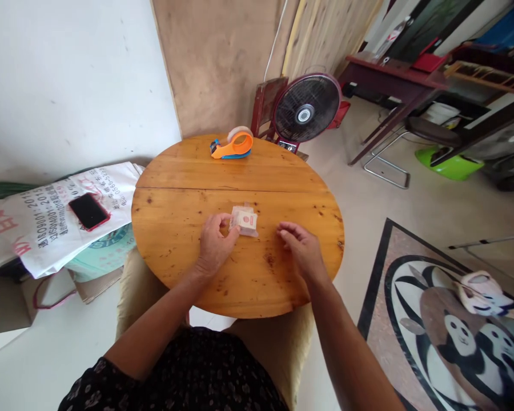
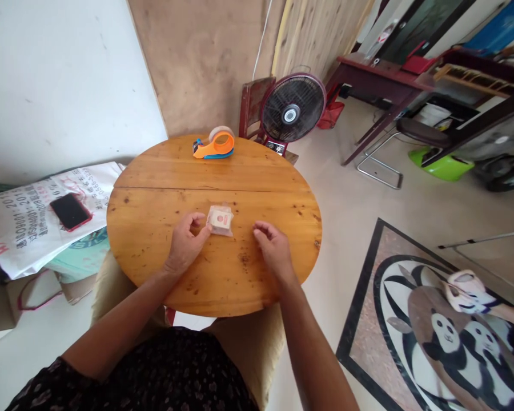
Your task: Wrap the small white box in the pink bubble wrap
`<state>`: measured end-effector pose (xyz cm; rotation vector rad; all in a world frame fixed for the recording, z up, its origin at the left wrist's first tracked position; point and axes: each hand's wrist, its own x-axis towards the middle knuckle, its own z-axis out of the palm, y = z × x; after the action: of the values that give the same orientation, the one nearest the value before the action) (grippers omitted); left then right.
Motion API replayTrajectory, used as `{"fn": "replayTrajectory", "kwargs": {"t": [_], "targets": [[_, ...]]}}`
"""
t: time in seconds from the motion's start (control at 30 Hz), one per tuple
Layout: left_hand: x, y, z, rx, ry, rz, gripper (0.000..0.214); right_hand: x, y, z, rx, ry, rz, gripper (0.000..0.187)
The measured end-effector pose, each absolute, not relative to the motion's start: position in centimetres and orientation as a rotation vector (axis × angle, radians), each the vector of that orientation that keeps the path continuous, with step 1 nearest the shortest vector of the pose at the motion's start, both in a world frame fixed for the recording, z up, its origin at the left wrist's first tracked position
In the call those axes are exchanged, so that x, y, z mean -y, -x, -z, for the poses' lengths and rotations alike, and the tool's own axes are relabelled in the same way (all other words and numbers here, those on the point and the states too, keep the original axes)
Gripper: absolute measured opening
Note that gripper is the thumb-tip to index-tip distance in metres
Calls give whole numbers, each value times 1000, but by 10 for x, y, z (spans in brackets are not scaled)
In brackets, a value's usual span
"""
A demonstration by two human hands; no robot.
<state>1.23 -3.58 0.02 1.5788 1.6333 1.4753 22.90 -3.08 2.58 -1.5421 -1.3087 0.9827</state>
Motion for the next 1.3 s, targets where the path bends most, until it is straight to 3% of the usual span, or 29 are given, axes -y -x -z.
{"fn": "replayTrajectory", "kwargs": {"t": [0.4,0.8,1.3], "targets": [[48,-15,2,-1642,-1672,-1392,23,-77,-179,-49,1376,1623,-1398,11],[49,-15,1,-1629,-1717,-1333,21,-89,-180,-47,1527,1533,-1488,24],[30,-20,-12,-1623,-1483,-1280,22,-73,-184,-55,1652,1122,-1514,23]]}}
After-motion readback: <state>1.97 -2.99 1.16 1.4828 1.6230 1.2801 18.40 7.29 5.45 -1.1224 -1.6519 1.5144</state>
